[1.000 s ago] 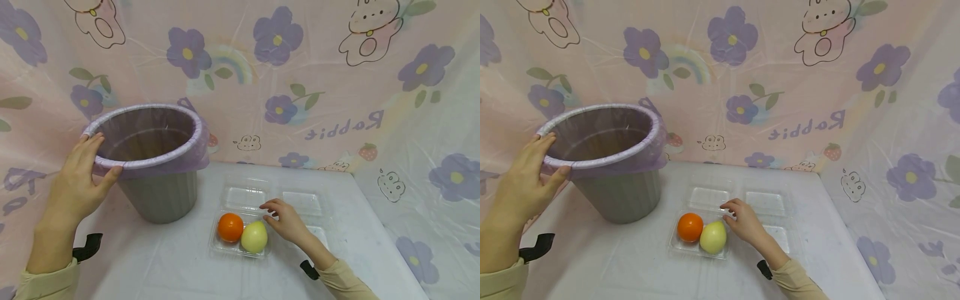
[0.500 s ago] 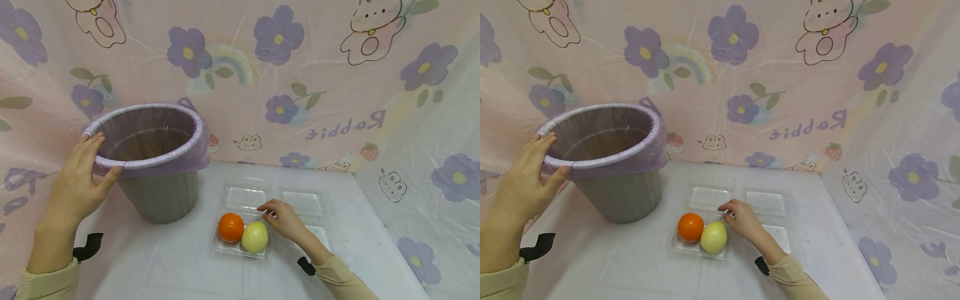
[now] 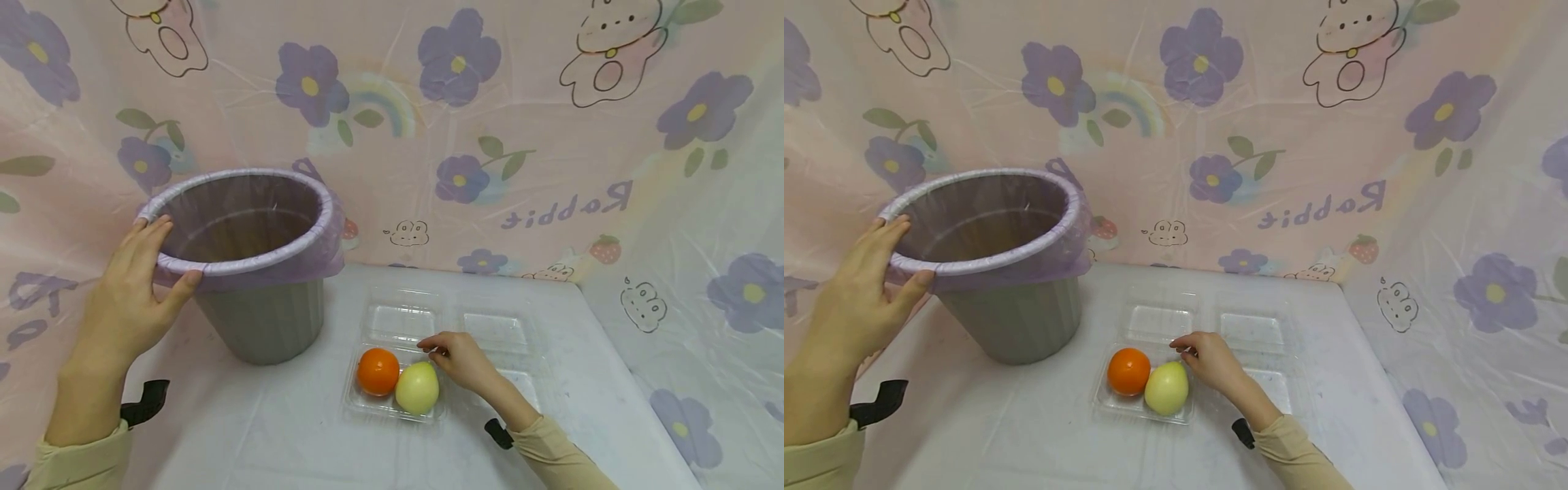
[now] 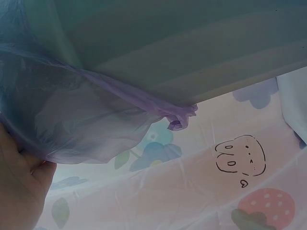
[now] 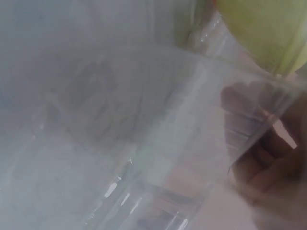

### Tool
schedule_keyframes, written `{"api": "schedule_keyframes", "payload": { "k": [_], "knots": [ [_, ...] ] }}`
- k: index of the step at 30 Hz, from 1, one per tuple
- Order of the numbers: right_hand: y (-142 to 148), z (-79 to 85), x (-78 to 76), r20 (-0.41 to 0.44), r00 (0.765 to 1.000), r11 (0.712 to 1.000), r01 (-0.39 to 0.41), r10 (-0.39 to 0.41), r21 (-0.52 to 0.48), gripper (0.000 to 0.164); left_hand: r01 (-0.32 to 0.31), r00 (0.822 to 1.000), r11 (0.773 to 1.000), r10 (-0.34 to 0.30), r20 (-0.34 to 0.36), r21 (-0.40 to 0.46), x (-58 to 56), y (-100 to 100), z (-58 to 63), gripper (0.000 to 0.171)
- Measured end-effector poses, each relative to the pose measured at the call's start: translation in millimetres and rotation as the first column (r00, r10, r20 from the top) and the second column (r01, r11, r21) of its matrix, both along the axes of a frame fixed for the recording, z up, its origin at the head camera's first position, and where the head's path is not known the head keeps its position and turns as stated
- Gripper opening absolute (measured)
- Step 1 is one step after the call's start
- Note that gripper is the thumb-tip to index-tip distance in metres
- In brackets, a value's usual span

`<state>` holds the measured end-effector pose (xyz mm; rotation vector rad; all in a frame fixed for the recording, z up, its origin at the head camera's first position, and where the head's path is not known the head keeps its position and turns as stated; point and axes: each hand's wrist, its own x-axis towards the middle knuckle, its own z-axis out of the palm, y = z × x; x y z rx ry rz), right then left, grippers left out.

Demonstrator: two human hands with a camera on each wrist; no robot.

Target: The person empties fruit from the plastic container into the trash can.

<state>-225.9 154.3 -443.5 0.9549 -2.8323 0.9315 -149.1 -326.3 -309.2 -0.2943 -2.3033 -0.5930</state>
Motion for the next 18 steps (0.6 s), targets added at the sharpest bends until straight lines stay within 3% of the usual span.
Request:
{"api": "schedule_keyframes", "payload": {
  "k": [10,18],
  "knots": [
    [-0.6,-4.0,-2.8,-0.005,1.0,1.0,-0.001,0.001,-0.013,0.022,0.01,1.0,1.0,-0.01,-0.008,0.001,0.6,0.3,-0.5,0.077],
    [2.0,-5.1,-2.1,0.04,0.999,0.997,-0.008,0.011,-0.076,0.02,0.003,1.0,1.0,-0.003,-0.004,0.002,0.1,0.2,-0.5,0.076]
  ]
}}
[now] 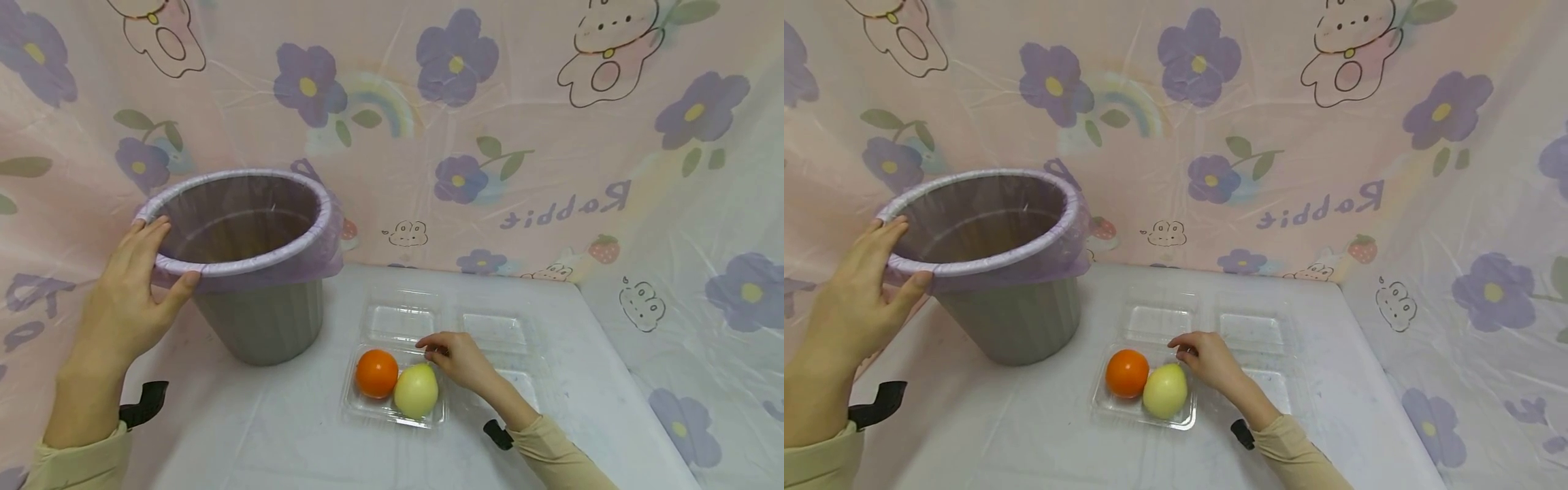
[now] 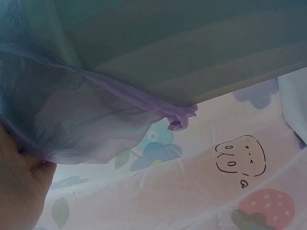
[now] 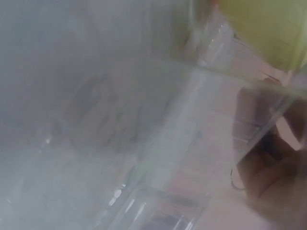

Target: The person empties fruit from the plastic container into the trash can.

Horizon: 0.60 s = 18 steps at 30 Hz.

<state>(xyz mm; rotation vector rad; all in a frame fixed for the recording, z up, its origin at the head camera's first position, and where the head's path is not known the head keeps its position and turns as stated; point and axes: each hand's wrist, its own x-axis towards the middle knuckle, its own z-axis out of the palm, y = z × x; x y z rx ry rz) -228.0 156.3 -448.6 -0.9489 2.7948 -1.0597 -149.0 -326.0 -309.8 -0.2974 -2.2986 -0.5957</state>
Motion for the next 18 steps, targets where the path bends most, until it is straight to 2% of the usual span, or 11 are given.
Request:
{"api": "schedule_keyframes", "payload": {
  "k": [8,12,18],
  "knots": [
    [0.3,1.4,5.1,0.038,0.999,0.998,-0.007,0.01,-0.069,0.02,0.0,1.0,1.0,0.0,0.003,-0.007,0.4,0.7,0.4,0.077],
    [-1.8,2.4,7.4,0.116,0.993,0.993,-0.011,0.025,-0.117,0.022,0.002,1.0,1.0,-0.002,0.005,-0.008,0.9,0.7,-0.1,0.076],
    [-3.9,3.4,8.9,0.234,0.971,0.986,-0.012,0.051,-0.164,0.026,0.001,1.0,1.0,0.0,0.01,-0.003,1.3,0.7,0.3,0.075]
  ]
}}
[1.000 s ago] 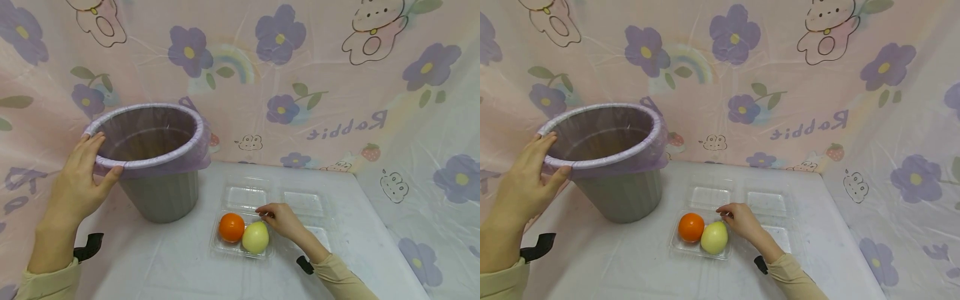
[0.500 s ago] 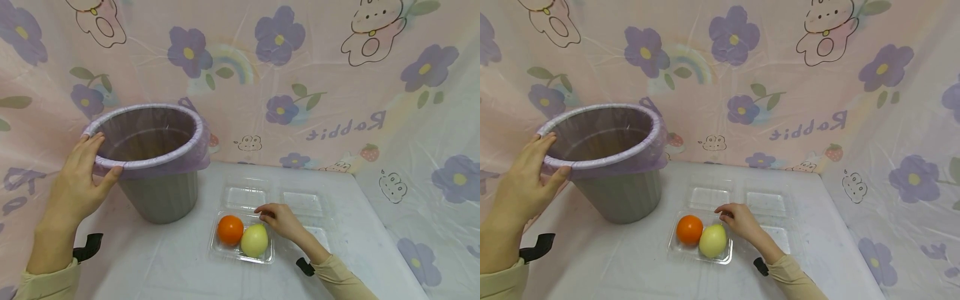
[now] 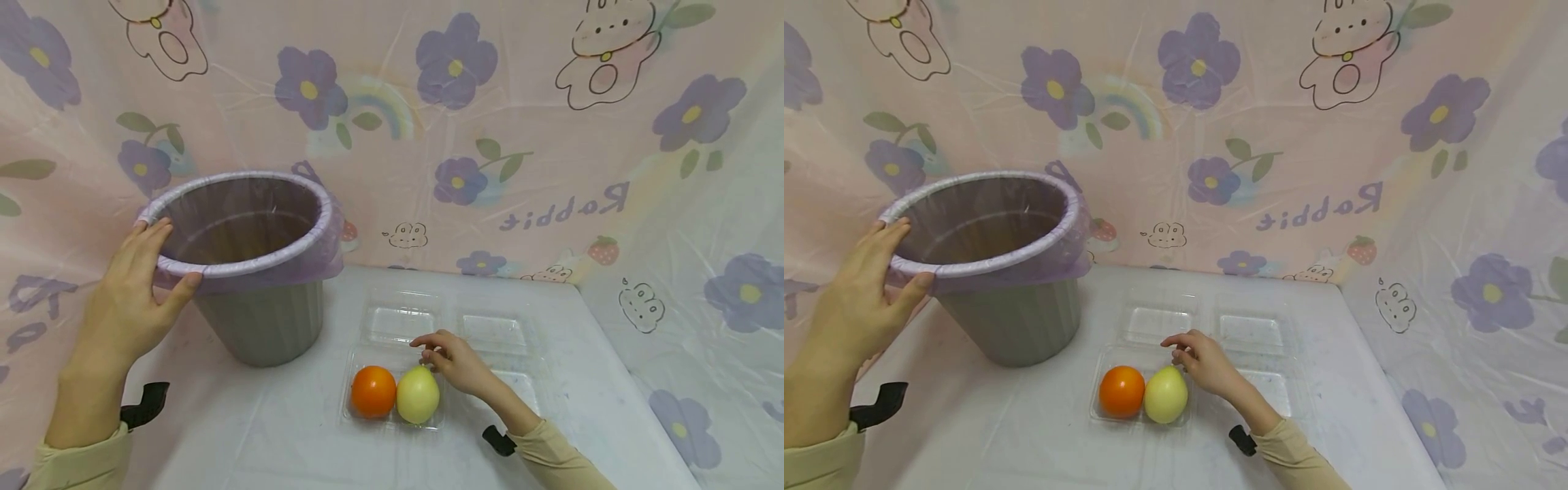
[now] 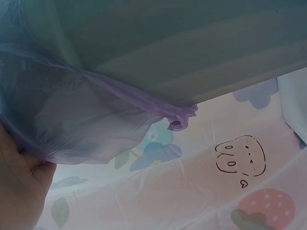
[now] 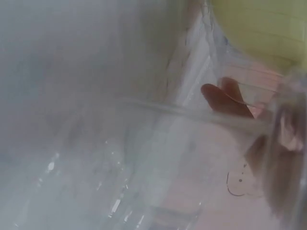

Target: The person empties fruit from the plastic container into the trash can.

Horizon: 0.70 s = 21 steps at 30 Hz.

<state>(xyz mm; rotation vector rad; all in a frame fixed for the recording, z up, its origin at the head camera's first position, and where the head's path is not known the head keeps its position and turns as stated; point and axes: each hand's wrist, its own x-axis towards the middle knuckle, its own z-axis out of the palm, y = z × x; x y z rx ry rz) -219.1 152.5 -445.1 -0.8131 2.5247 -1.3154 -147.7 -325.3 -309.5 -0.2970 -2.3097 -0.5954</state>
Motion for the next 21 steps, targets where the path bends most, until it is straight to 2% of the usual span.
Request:
{"api": "schedule_keyframes", "payload": {
  "k": [10,17,21],
  "knots": [
    [1.1,3.5,2.1,0.109,0.993,0.998,-0.042,0.046,-0.04,0.029,-0.005,1.0,1.0,0.005,0.005,0.001,0.4,0.3,0.2,0.075],
    [1.1,4.4,4.4,0.152,0.985,0.994,-0.072,0.083,-0.078,0.031,-0.001,1.0,1.0,0.001,-0.008,0.005,-0.2,0.0,-0.5,0.076],
    [0.4,2.7,5.5,0.15,0.986,0.994,-0.059,0.072,-0.091,0.03,-0.005,1.0,1.0,0.005,-0.006,0.001,-0.8,0.0,-0.9,0.076]
  ]
}}
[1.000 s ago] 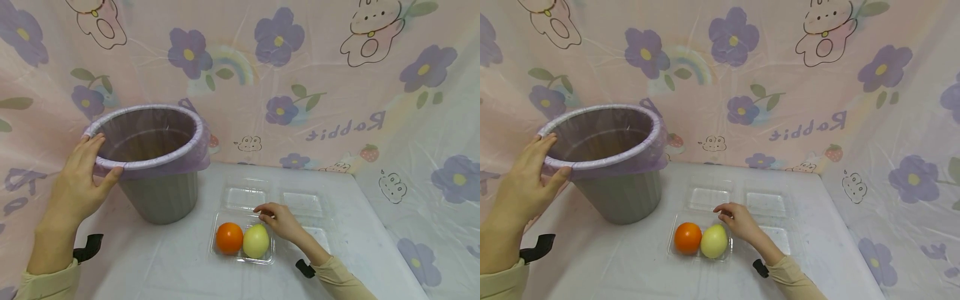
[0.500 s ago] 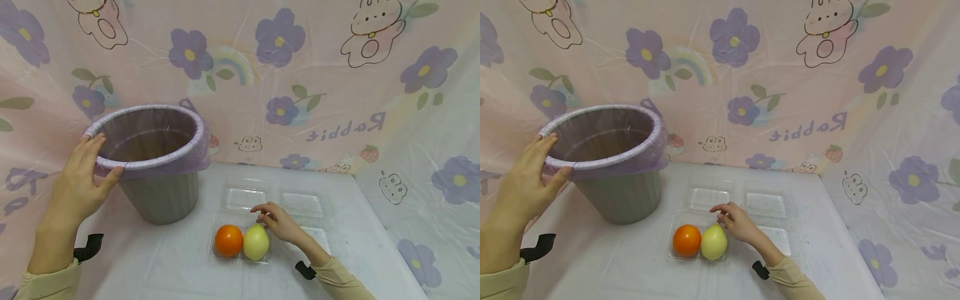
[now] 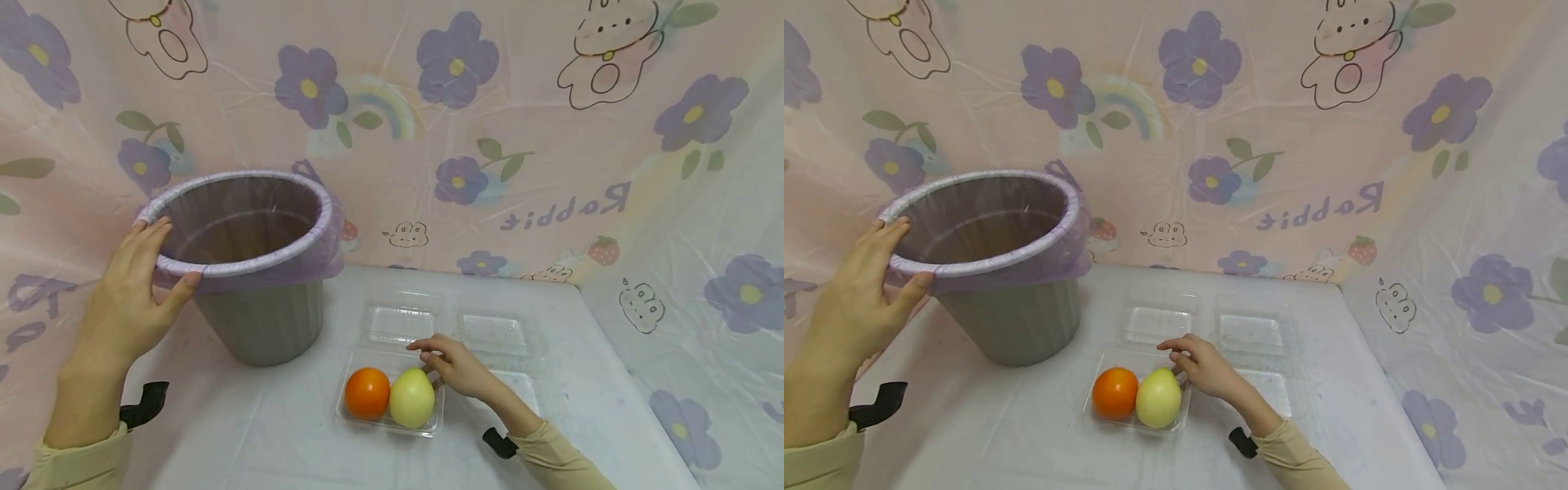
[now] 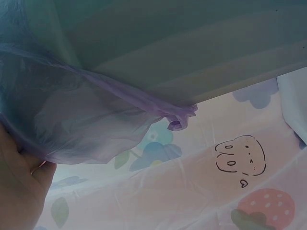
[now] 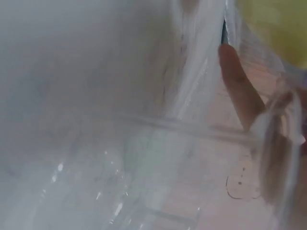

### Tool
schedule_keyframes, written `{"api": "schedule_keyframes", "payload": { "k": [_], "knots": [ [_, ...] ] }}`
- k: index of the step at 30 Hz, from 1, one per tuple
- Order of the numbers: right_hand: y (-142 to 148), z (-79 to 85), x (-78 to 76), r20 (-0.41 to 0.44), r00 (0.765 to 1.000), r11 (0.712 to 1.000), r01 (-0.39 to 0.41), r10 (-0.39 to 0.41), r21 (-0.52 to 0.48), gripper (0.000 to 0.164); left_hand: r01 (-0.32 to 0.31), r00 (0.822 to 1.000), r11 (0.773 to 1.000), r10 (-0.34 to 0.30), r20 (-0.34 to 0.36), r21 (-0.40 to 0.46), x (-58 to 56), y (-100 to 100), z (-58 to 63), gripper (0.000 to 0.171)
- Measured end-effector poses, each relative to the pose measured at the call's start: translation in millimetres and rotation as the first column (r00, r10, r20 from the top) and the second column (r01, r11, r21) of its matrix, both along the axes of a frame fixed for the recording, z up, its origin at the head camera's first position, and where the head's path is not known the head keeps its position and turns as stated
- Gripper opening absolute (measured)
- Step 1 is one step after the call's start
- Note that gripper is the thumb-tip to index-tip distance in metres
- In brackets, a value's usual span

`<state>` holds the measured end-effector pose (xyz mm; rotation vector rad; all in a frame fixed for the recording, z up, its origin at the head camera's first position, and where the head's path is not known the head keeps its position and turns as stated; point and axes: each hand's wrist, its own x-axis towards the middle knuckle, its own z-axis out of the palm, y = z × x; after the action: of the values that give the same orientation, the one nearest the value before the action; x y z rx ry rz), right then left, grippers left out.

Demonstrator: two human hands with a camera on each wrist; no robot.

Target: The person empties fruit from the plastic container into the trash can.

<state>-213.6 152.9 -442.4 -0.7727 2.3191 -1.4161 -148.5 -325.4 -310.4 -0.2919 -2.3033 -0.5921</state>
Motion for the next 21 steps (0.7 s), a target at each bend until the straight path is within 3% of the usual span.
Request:
{"api": "schedule_keyframes", "payload": {
  "k": [7,12,21],
  "knots": [
    [1,4.4,1.2,-0.066,0.994,0.996,0.084,-0.085,-0.02,0.03,0.002,1.0,1.0,-0.002,0.008,-0.001,1.6,1,0.5,0.076],
    [1,15.3,2.0,-0.055,0.984,0.984,0.167,-0.17,-0.057,0.03,0.004,1.0,1.0,-0.004,-0.002,0.001,2.1,1,1.2,0.075],
    [3,51.9,3.9,0.018,0.927,0.913,0.371,-0.374,-0.169,0.031,0.001,1.0,1.0,-0.001,-0.004,0.001,1.2,1,-0.1,0.076]
  ]
}}
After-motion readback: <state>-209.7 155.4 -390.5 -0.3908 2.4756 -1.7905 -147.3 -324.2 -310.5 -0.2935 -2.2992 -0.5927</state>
